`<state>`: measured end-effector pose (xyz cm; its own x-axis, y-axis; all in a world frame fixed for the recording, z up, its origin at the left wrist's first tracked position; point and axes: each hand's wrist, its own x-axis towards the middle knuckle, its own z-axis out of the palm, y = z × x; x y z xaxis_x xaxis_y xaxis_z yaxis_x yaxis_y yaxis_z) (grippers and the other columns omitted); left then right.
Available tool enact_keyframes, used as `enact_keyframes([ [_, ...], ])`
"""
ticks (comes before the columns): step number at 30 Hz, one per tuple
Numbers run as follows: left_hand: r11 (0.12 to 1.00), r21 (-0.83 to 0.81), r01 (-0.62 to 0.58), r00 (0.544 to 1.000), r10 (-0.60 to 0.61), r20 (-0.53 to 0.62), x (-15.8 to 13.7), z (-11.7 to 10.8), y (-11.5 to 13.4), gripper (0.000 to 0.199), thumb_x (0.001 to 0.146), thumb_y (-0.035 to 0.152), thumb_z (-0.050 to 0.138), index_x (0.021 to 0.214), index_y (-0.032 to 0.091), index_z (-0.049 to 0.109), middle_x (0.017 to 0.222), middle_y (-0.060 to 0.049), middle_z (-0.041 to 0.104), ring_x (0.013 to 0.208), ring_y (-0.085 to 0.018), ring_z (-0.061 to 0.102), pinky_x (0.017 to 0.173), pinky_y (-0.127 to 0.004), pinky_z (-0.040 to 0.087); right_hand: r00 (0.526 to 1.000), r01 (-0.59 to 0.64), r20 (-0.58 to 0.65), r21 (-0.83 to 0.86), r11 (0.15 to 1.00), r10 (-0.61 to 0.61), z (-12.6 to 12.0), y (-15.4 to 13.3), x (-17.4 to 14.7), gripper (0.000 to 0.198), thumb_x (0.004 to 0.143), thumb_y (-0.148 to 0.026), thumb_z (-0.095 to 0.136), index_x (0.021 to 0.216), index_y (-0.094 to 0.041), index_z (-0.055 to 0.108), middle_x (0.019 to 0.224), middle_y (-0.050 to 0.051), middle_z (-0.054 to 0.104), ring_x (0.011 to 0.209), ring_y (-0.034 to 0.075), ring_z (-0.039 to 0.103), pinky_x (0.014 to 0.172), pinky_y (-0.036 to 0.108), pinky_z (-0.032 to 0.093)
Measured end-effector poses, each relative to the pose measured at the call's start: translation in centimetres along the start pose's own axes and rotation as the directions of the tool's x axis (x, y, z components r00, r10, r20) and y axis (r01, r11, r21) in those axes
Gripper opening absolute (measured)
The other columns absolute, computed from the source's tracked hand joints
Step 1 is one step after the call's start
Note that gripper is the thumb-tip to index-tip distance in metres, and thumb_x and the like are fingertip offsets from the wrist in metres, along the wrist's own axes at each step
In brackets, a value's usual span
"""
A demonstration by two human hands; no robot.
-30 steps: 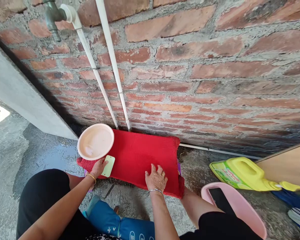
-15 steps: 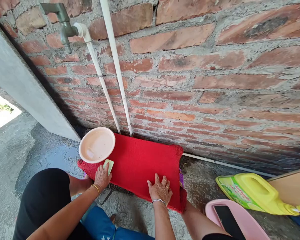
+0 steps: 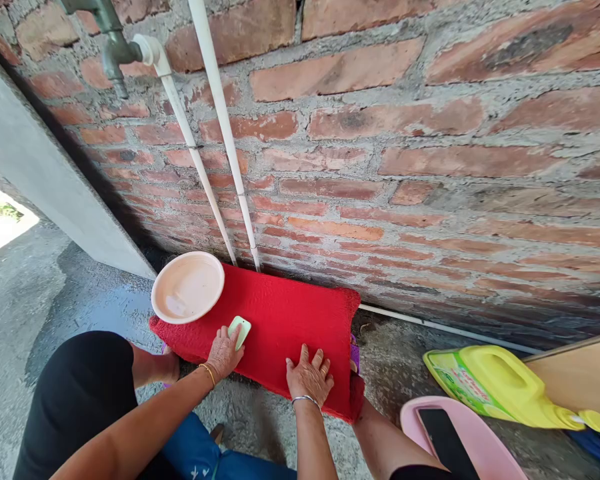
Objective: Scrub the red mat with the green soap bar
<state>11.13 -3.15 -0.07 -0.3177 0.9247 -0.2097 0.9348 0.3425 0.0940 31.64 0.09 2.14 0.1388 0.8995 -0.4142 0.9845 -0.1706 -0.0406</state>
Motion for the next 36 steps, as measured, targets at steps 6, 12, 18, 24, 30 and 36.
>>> enact_keyframes([
  [6, 0.961, -0.034, 0.276, 0.959, -0.277, -0.066, 1.0, -1.3, -1.0, 0.058, 0.088, 0.037, 0.049, 0.142, 0.017, 0.041, 0.111, -0.016, 0.053, 0.100, -0.027, 0.051, 0.086, -0.039, 0.042, 1.000, -0.001, -0.020, -0.028, 1.000, 0.001, 0.1, -0.1, -0.1, 0.055, 0.094, -0.043, 0.041, 0.145, -0.024, 0.041, 0.152, 0.017, 0.032, 0.137, 0.033, 0.032, 0.100, 0.048, 0.036],
  [12, 0.995, -0.097, 0.005, 0.995, 0.004, 0.097, -1.0, 0.2, 4.0, 0.066, 0.083, 0.039, 0.055, 0.144, 0.024, 0.037, 0.123, -0.015, 0.050, 0.109, -0.028, 0.047, 0.091, -0.039, 0.041, 1.000, 0.001, -0.030, -0.022, 1.000, -0.002, 0.9, 0.1, 0.4, 0.055, 0.093, -0.044, 0.040, 0.145, -0.024, 0.041, 0.152, 0.018, 0.033, 0.136, 0.034, 0.034, 0.098, 0.051, 0.036],
  [18, 0.989, -0.135, 0.060, 0.998, -0.057, 0.028, -2.9, 0.4, 0.3, 0.064, 0.084, 0.042, 0.055, 0.143, 0.024, 0.037, 0.118, -0.013, 0.052, 0.104, -0.027, 0.048, 0.095, -0.041, 0.039, 1.000, -0.001, -0.020, -0.014, 1.000, 0.001, 0.8, 0.0, 0.4, 0.056, 0.093, -0.044, 0.039, 0.145, -0.024, 0.040, 0.151, 0.018, 0.032, 0.136, 0.035, 0.033, 0.097, 0.051, 0.037],
  [24, 0.895, -0.058, 0.442, 0.894, -0.445, -0.051, -3.1, -1.0, -4.8, 0.058, 0.090, 0.039, 0.045, 0.141, 0.012, 0.040, 0.106, -0.015, 0.054, 0.095, -0.027, 0.052, 0.088, -0.044, 0.041, 1.000, -0.008, -0.009, -0.004, 1.000, 0.008, 0.1, -0.3, 0.0, 0.056, 0.093, -0.042, 0.041, 0.145, -0.021, 0.041, 0.151, 0.018, 0.032, 0.136, 0.034, 0.033, 0.100, 0.049, 0.035],
  [30, 0.994, -0.088, -0.059, 0.988, 0.071, 0.141, -6.2, 3.0, 0.9, 0.070, 0.079, 0.040, 0.059, 0.144, 0.024, 0.037, 0.128, -0.014, 0.050, 0.112, -0.029, 0.048, 0.097, -0.043, 0.038, 1.000, -0.012, -0.005, -0.010, 1.000, 0.012, 0.2, -0.3, 0.0, 0.057, 0.093, -0.043, 0.039, 0.145, -0.022, 0.039, 0.152, 0.018, 0.032, 0.137, 0.035, 0.032, 0.098, 0.050, 0.036],
  [36, 0.980, -0.127, 0.151, 0.988, -0.151, 0.009, -3.1, -0.1, -1.0, 0.062, 0.085, 0.038, 0.052, 0.143, 0.022, 0.038, 0.116, -0.013, 0.054, 0.103, -0.027, 0.050, 0.096, -0.042, 0.038, 1.000, -0.009, -0.013, -0.005, 1.000, 0.009, 0.6, -0.2, 0.2, 0.057, 0.093, -0.043, 0.039, 0.145, -0.022, 0.040, 0.152, 0.019, 0.031, 0.136, 0.036, 0.033, 0.098, 0.052, 0.037],
])
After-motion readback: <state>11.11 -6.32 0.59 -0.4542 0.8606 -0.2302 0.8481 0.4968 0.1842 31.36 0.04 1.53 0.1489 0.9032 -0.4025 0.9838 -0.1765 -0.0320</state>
